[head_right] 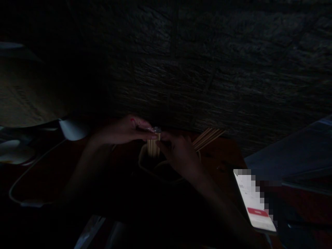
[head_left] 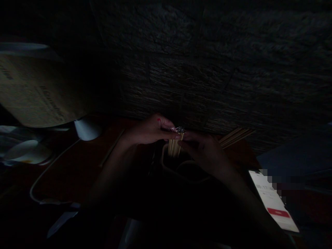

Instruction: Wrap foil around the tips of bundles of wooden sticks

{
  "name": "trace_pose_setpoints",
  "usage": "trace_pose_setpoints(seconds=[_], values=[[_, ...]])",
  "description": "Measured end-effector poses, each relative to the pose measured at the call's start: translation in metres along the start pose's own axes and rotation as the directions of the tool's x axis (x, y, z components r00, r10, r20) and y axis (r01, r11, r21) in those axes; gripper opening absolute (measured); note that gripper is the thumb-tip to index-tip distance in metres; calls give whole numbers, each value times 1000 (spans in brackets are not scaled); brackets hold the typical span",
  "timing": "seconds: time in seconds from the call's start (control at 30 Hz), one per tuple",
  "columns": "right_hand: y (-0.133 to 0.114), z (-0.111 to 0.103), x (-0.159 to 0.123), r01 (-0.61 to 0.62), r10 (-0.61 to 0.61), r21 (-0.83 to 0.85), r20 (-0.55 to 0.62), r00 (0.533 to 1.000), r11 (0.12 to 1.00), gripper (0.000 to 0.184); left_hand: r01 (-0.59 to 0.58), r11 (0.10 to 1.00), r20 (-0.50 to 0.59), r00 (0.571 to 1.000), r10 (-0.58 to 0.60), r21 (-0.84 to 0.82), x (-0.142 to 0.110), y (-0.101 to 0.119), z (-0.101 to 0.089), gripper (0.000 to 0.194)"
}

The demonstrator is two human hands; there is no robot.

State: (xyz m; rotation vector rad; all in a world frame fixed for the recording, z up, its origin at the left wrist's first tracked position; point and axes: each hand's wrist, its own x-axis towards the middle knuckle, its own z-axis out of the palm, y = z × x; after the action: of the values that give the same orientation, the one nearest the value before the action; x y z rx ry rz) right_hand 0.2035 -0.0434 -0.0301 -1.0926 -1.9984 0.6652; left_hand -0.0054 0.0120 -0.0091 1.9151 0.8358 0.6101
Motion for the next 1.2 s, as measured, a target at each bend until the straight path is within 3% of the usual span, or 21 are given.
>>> trace_pose_setpoints(seconds=[0.23,0.77,1.07,1.2], values=[[1,0,0,-26,26,21,16,1000,999,20,10,1000,-1,1000,-10,-15,0,1,0,24],[-1,-4,0,-58,60,-38,64,996,998,20,-11,993,7,1000,10,118,0,2,1,31],[1,-3,0,-101,103,-25,61,993,995,23,35,996,6,999,-34,-83,-5,4,-1,24],[0,-6,-1,-90,92,-52,43,995,995,20,21,995,-17,1000,-23,-99,-7,8,-3,25]])
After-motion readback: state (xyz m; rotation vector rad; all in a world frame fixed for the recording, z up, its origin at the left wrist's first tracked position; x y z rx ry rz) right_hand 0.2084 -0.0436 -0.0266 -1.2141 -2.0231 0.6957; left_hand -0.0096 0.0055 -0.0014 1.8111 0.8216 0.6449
